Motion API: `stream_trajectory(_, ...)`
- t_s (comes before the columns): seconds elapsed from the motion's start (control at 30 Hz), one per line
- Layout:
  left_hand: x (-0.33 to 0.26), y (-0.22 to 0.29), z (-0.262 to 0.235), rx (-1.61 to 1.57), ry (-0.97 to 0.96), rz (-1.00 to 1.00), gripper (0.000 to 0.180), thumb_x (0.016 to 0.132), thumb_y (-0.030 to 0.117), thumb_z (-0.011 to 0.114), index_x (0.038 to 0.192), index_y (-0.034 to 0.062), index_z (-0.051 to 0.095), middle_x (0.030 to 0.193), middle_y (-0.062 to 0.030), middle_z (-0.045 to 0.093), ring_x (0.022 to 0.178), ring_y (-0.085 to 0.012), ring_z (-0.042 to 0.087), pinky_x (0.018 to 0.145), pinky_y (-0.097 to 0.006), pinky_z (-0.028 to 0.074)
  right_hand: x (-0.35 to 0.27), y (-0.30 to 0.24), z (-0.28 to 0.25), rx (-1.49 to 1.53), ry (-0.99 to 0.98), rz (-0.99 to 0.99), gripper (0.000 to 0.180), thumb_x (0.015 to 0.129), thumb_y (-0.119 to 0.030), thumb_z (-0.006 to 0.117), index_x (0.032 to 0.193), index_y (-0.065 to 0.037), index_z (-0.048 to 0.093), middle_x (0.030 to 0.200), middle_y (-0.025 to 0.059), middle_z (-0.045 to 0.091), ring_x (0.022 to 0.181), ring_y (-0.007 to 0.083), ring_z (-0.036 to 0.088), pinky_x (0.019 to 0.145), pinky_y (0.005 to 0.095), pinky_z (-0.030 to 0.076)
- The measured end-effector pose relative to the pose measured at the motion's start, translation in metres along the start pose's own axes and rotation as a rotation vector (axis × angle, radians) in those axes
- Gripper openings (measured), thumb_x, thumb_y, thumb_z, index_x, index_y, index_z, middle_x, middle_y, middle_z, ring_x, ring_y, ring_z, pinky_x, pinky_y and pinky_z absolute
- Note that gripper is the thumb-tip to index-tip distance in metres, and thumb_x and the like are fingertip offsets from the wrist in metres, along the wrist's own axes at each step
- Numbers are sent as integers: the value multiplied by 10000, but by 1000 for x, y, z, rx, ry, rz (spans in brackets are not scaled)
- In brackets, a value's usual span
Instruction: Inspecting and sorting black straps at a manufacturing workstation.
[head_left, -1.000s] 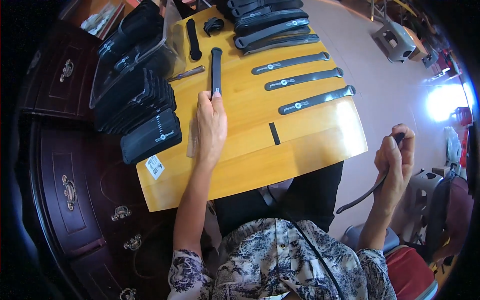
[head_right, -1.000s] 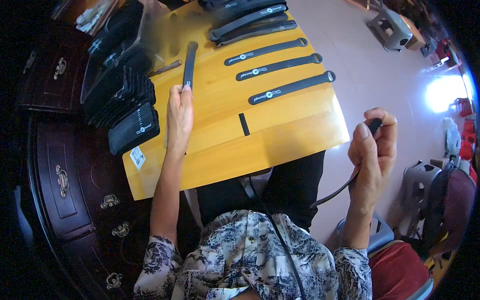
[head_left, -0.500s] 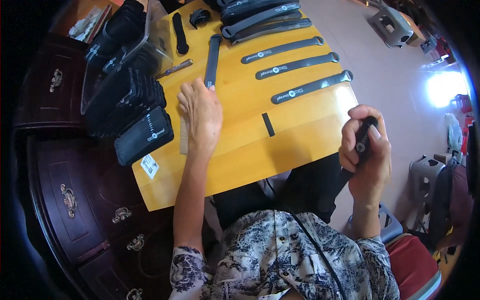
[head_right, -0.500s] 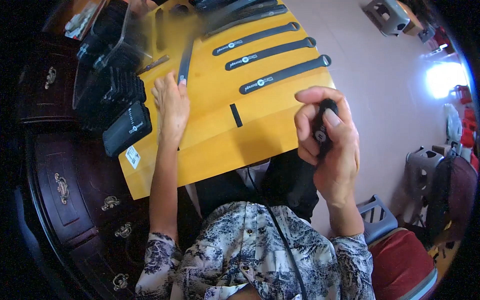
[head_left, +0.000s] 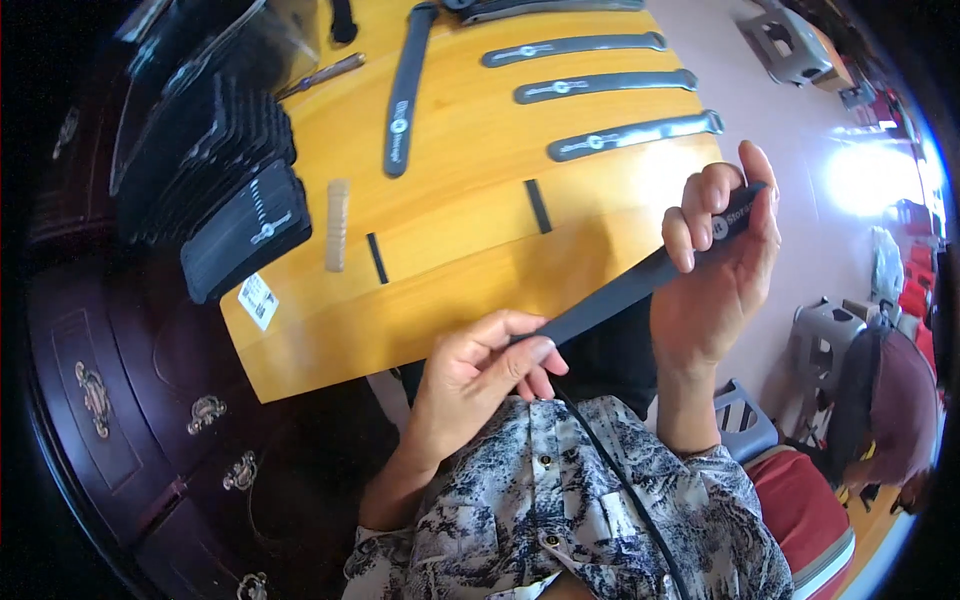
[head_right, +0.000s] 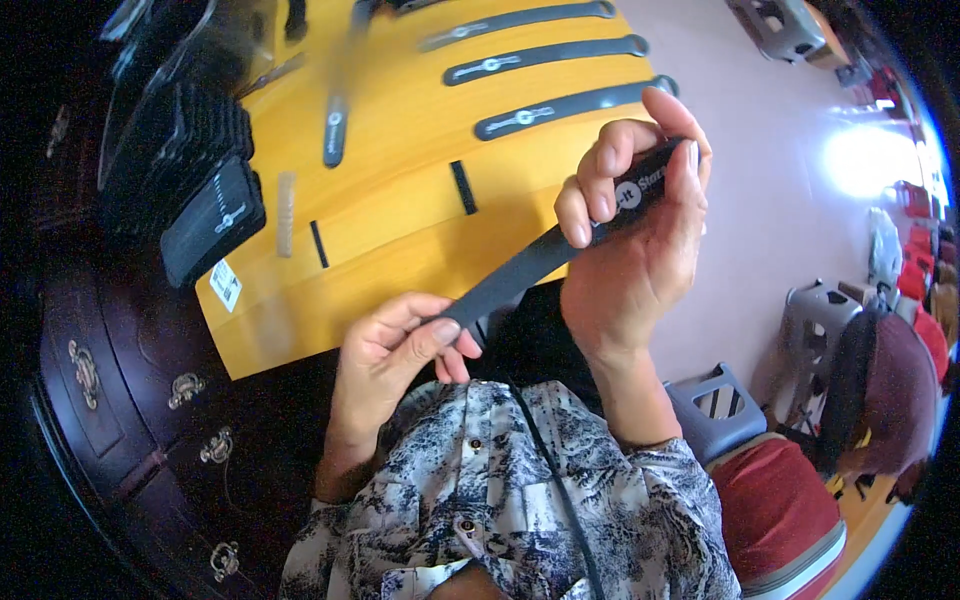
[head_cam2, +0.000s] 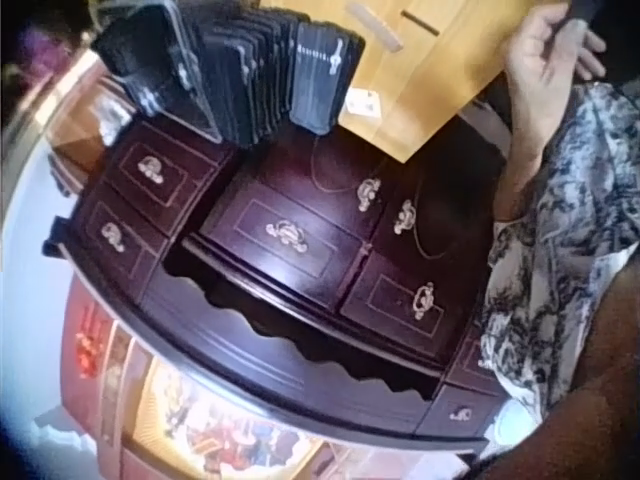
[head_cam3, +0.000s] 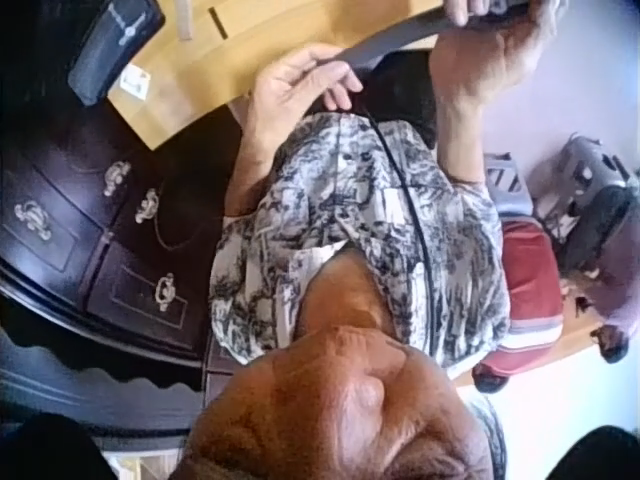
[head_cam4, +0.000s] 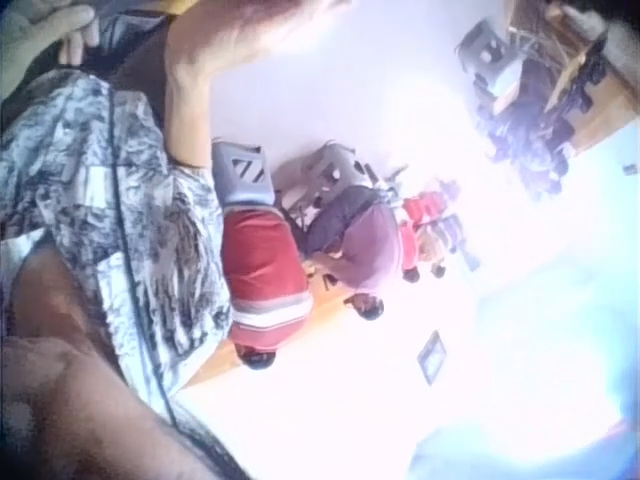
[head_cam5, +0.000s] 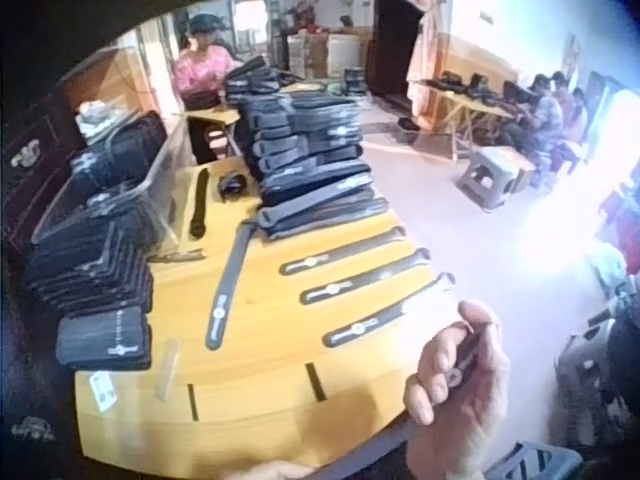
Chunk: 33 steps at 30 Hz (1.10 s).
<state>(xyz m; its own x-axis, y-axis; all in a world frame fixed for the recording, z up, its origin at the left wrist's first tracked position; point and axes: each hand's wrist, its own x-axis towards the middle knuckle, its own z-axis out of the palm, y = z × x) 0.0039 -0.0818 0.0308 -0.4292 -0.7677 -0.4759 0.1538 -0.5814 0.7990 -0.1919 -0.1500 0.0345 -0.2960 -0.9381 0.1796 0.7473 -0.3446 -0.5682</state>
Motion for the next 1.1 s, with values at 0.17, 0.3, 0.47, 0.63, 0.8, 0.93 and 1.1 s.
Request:
stream_trajectory(0.17,-13,8,-30,68,368,175,171,917,54,579,1055,-46,564,856,-139,677,661,-128,634,583,-211,475,-14,3,-7,-887,-55,183,412,1002,-271,419,1295,8,493,1139,114,550,1008,141,537,832,277,446)
stream_trajectory(0.3,-18,15,-47,91,515,161,122,899,42,595,986,-44,585,854,-143,679,651,-148,641,584,-221,480,-15,-6,-18,-1081,-128,359,284,958,-196,534,1150,-10,630,1001,39,605,878,73,523,755,202,412)
stream_trajectory(0.47,-11,18,-61,69,565,280,144,905,47,583,1005,-56,591,847,-161,678,692,-157,648,619,-256,501,-8,-2,-12,-1015,-3,548,165,875,-123,665,983,2,669,759,-45,600,676,21,497,618,169,385)
stream_trajectory(0.63,-8,21,-72,369,653,357,92,899,18,580,965,-39,610,954,-70,589,795,-112,580,681,-217,451,-7,4,-7,-1036,9,612,131,868,-117,676,902,2,632,740,-45,588,653,15,499,582,164,382)
stream_trajectory(0.8,-15,28,-74,762,868,441,80,874,12,601,938,-36,607,979,-98,581,836,-134,575,712,-241,456,-19,6,6,-1081,-48,735,138,888,-139,656,898,-7,615,674,-34,558,572,22,484,496,169,379)
stream_trajectory(0.93,-25,25,-79,851,913,443,82,857,18,612,919,-34,608,1025,-109,596,871,-197,591,760,-273,464,-27,10,13,-1047,-80,713,142,887,-139,656,883,-5,609,635,-30,538,534,18,467,466,169,372)
stream_trajectory(1.1,-17,23,-86,715,851,368,77,879,35,597,896,-40,593,1097,-139,617,901,-180,599,757,-276,473,-24,10,16,-1033,-45,678,124,882,-119,659,885,-7,606,659,-46,531,538,9,434,469,165,341)
